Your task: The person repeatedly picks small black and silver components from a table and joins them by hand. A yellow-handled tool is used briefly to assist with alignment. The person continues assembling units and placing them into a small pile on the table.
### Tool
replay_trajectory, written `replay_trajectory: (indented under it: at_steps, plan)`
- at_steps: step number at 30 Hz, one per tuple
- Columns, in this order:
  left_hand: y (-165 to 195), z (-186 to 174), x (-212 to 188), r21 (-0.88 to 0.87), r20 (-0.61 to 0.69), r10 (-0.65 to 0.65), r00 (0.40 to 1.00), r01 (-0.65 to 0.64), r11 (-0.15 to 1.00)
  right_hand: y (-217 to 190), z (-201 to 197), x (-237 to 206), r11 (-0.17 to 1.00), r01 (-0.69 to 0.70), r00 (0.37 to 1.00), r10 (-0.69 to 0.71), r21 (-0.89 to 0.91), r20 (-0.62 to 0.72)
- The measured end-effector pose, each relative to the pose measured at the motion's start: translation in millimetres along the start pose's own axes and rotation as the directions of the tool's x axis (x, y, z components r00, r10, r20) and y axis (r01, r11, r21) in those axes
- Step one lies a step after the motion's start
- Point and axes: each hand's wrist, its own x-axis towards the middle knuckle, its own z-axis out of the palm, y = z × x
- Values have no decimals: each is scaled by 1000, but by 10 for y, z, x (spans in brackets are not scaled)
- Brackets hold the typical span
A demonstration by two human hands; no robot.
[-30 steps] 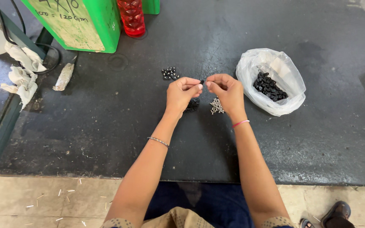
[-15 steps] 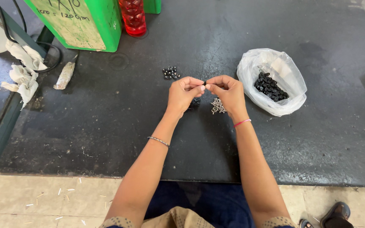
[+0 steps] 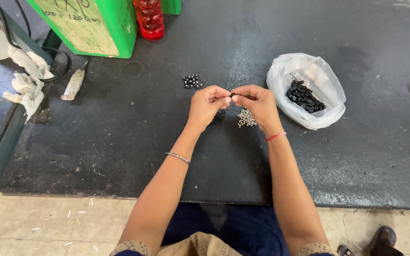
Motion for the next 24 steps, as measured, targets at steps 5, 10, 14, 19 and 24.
replay_trajectory:
  at_steps: [5, 10, 14, 19, 24]
  plan:
    - [-72, 82, 86, -15, 11, 31, 999, -30, 999, 17, -94, 51, 1000, -7, 1000, 7, 3, 6]
    - [-59, 188, 141, 25, -44, 23, 999, -22, 999, 30, -178, 100, 1000, -2, 1000, 2, 6, 23]
    - [-14, 259, 163, 85, -58, 33, 998, -28, 996, 79, -193, 154, 1000, 2, 1000, -1, 23, -24]
    - [12, 327, 198, 134, -50, 87, 995, -80, 988, 160, -203, 224, 997, 75, 994, -76, -25, -77]
    - [-2, 394, 240, 223, -85, 113, 990, -91, 971, 228, -207, 281, 986, 120, 984, -134, -116, -119]
